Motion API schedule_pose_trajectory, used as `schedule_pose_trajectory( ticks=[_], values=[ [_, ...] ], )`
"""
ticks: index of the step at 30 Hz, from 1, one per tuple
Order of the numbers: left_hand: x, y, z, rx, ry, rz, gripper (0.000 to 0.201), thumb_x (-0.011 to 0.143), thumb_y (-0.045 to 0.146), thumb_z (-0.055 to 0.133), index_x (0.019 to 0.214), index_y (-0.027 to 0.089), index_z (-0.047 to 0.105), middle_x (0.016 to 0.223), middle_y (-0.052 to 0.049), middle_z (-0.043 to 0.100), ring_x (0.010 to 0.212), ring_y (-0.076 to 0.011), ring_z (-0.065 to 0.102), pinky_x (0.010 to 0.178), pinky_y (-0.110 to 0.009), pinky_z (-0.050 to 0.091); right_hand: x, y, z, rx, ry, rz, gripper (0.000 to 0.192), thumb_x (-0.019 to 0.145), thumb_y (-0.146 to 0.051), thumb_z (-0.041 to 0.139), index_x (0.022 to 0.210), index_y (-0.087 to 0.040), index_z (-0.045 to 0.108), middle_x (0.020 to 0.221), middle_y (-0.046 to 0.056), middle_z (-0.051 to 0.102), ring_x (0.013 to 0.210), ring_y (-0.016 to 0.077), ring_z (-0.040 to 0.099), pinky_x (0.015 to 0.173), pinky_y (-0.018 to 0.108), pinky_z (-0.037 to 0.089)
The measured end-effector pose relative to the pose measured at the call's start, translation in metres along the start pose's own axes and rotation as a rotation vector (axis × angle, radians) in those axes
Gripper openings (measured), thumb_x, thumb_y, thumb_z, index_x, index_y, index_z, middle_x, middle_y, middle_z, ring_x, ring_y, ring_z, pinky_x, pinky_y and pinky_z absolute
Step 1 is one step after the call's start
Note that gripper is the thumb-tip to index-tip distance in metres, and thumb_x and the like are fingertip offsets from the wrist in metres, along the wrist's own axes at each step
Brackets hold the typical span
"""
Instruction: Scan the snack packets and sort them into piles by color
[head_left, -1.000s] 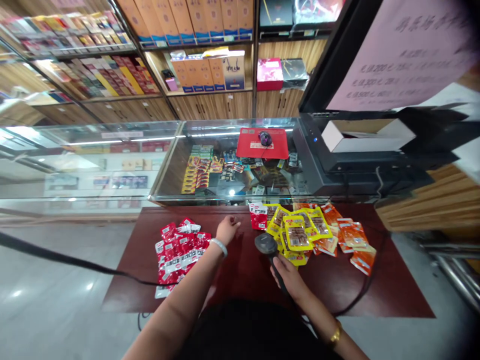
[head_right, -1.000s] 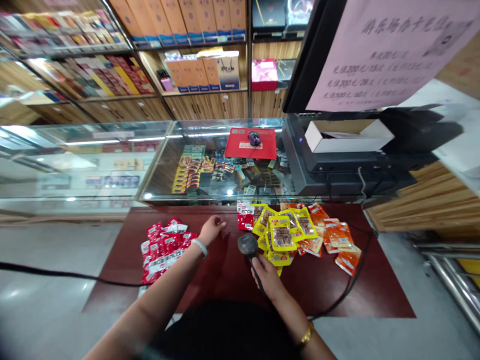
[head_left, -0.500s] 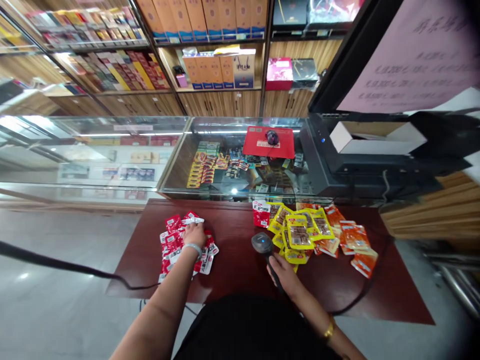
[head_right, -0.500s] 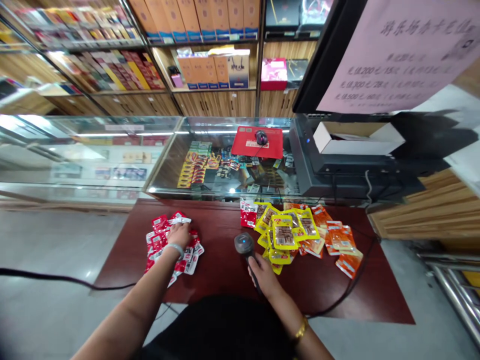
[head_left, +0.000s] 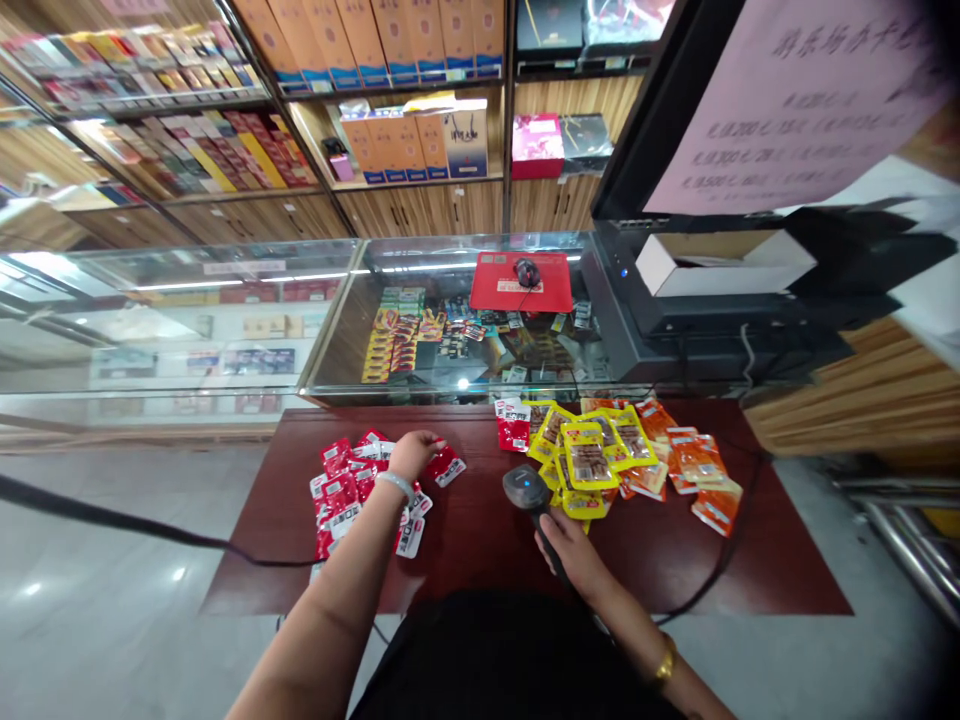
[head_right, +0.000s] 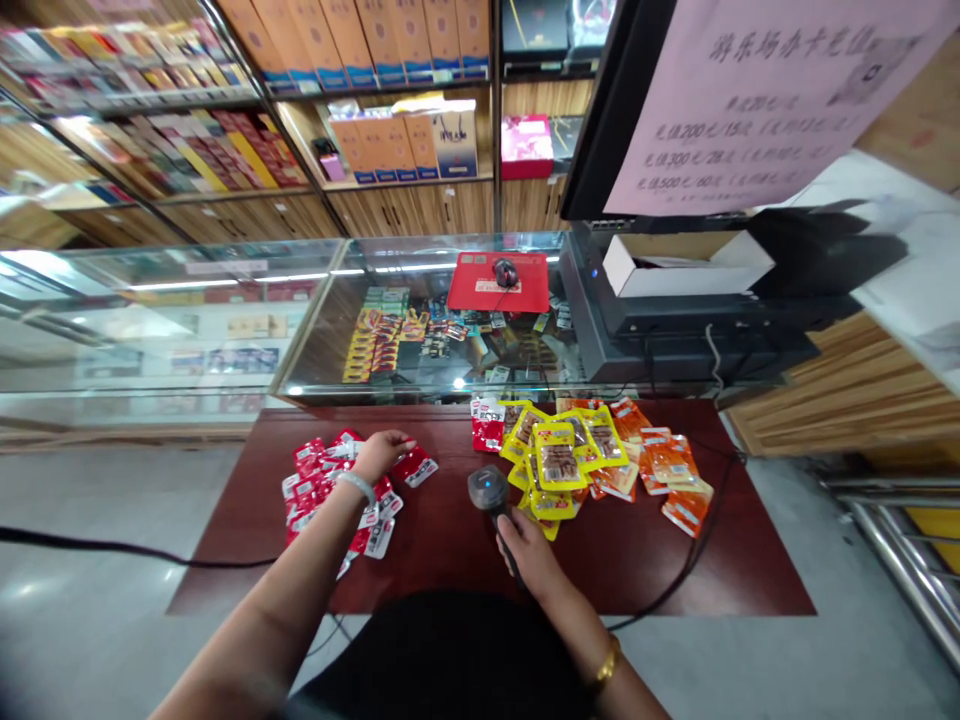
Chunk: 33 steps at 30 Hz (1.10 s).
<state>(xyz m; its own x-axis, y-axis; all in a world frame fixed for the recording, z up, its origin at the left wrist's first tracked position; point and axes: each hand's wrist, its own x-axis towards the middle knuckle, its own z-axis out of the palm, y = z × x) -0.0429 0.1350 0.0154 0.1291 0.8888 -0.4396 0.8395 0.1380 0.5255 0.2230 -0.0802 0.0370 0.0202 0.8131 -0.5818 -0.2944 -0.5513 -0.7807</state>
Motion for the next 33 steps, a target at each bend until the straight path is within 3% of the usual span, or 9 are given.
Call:
schedule_pose_trajectory(
  ticks=[6, 10, 15, 20, 25, 33],
  values=[
    [0.015, 0.033, 0.044, -0.390, -0.139, 0.052, 0.039, 0.070, 0.053, 0.064, 0.071, 0.015, 0.070, 0.057, -0.002, 0.064, 0.051, -0.0120, 0.051, 0.054, -0.024, 0.037, 0.000, -0.003, 0.000, -0.041, -0.054, -0.047, 0.049, 0.077, -0.068, 0.058, 0.089, -0.021, 0.056, 0.051, -0.009, 0.044, 0.038, 0.0068, 0.035, 0.035, 0.018, 0.026],
    [0.019, 0.054, 0.061, -0.493, -0.213, 0.021, 0.043, 0.064, 0.056, 0.069, 0.069, 0.013, 0.069, 0.053, -0.001, 0.061, 0.050, -0.0109, 0.049, 0.054, -0.024, 0.037, -0.001, -0.002, -0.003, -0.029, -0.044, -0.059, 0.049, 0.078, -0.068, 0.058, 0.091, -0.021, 0.056, 0.051, -0.009, 0.043, 0.039, 0.0069, 0.036, 0.035, 0.017, 0.026],
    [0.014, 0.076, 0.071, -0.655, -0.335, 0.039, 0.041, 0.061, 0.052, 0.074, 0.062, 0.013, 0.062, 0.049, 0.002, 0.055, 0.046, -0.0072, 0.043, 0.052, -0.022, 0.035, -0.001, 0.007, -0.007, 0.004, -0.055, -0.071, 0.046, 0.081, -0.065, 0.058, 0.090, -0.021, 0.054, 0.050, -0.010, 0.042, 0.037, 0.0058, 0.033, 0.034, 0.017, 0.026],
    [0.007, 0.083, 0.077, -0.593, -0.258, 0.179, 0.044, 0.071, 0.052, 0.065, 0.051, 0.016, 0.052, 0.047, 0.003, 0.048, 0.047, -0.0073, 0.040, 0.050, -0.022, 0.029, 0.002, 0.011, -0.009, 0.054, -0.074, -0.093, 0.043, 0.084, -0.060, 0.058, 0.099, -0.020, 0.055, 0.053, -0.010, 0.045, 0.038, 0.0051, 0.034, 0.036, 0.016, 0.027],
    [0.007, 0.083, 0.082, -0.585, -0.267, 0.173, 0.041, 0.071, 0.053, 0.064, 0.057, 0.015, 0.058, 0.051, 0.002, 0.052, 0.049, -0.0089, 0.042, 0.053, -0.023, 0.030, 0.002, 0.008, -0.010, 0.051, -0.077, -0.070, 0.048, 0.081, -0.064, 0.059, 0.100, -0.020, 0.054, 0.051, -0.010, 0.043, 0.037, 0.0057, 0.033, 0.034, 0.017, 0.024],
    [0.011, 0.103, 0.087, -0.817, -0.304, 0.116, 0.043, 0.058, 0.051, 0.078, 0.065, 0.011, 0.065, 0.052, 0.001, 0.055, 0.051, -0.0085, 0.044, 0.054, -0.023, 0.034, -0.002, 0.012, -0.011, 0.056, -0.009, -0.057, 0.047, 0.078, -0.064, 0.061, 0.095, -0.021, 0.056, 0.053, -0.008, 0.047, 0.039, 0.0067, 0.035, 0.036, 0.018, 0.027]
  ],
)
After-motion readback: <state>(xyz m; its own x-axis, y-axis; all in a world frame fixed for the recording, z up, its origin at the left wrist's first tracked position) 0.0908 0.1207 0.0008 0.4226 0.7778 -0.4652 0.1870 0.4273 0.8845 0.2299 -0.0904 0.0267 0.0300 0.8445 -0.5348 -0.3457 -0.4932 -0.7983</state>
